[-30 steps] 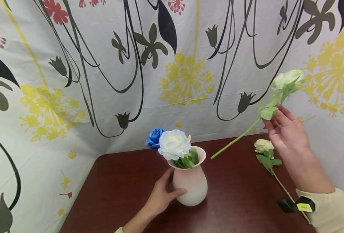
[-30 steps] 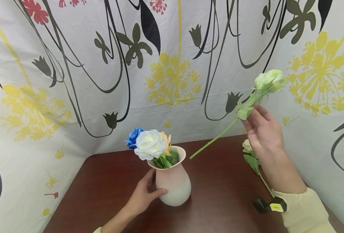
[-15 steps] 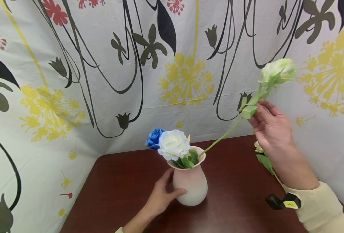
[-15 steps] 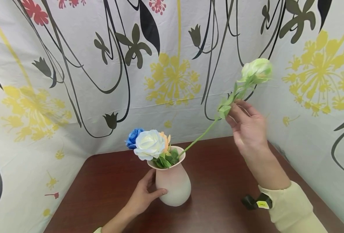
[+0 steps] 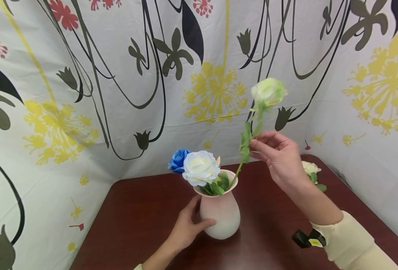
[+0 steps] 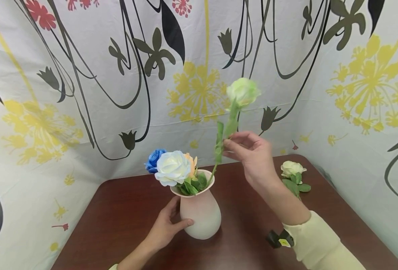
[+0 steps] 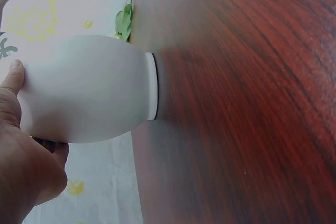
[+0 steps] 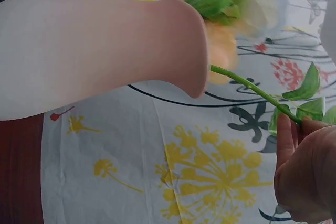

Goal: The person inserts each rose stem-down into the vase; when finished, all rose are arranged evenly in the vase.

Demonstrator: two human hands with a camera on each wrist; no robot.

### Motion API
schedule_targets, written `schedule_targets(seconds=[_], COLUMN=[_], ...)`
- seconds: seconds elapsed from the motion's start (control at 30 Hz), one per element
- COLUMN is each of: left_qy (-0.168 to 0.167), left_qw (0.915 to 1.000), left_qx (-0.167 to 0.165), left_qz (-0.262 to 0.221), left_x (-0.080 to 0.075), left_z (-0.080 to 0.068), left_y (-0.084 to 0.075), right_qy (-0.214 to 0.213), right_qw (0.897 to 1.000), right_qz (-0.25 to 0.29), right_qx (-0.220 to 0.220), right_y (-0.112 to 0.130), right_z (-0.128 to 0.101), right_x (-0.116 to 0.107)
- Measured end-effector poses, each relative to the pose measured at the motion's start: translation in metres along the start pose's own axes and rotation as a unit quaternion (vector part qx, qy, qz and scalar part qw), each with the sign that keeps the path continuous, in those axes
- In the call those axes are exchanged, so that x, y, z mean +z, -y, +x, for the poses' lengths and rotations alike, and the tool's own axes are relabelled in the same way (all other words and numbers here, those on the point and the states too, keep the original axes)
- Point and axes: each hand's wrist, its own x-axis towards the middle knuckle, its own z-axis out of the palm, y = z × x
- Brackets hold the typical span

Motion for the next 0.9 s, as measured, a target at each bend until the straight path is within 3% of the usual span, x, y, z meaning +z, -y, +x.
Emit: schedule_targets(seconds=[0.13, 0.23, 0.3, 0.43, 0.6, 0.7, 0.77, 0.9], left_qy=[-0.001, -0.001, 0.001, 0.002, -0.001, -0.002, -0.003, -0.005], left_qw=[1.0000, 1.0000, 1.0000, 0.9999, 0.9999, 0.9998, 0.9998, 0.9997], left_qx=[0.000, 0.000, 0.001, 0.008, 0.015, 0.018, 0.020, 0.022], left_qz=[-0.002, -0.003, -0.005, -0.008, -0.004, 0.000, 0.002, 0.003], left_x=[0.000, 0.000, 0.000, 0.000, 0.001, 0.001, 0.001, 0.000], left_z=[-0.001, -0.001, -0.001, -0.002, -0.002, -0.002, -0.001, -0.002], left_y=[0.000, -0.001, -0.002, -0.003, -0.002, -0.002, -0.002, -0.002], right_qy=[0.040, 0.059, 0.067, 0.085, 0.111, 0.102, 0.083, 0.051], right_qw=[0.996, 0.987, 0.975, 0.940, 0.904, 0.886, 0.884, 0.902], right_qz=[-0.079, -0.148, -0.211, -0.329, -0.413, -0.451, -0.459, -0.427], right_qx=[0.008, 0.014, 0.015, 0.012, -0.005, -0.031, -0.043, -0.033], right_y=[-0.013, -0.020, -0.024, -0.033, -0.042, -0.044, -0.044, -0.043], right_z=[-0.008, -0.012, -0.015, -0.020, -0.026, -0.030, -0.030, -0.028], right_x=[0.005, 0.009, 0.011, 0.012, 0.012, 0.013, 0.014, 0.016])
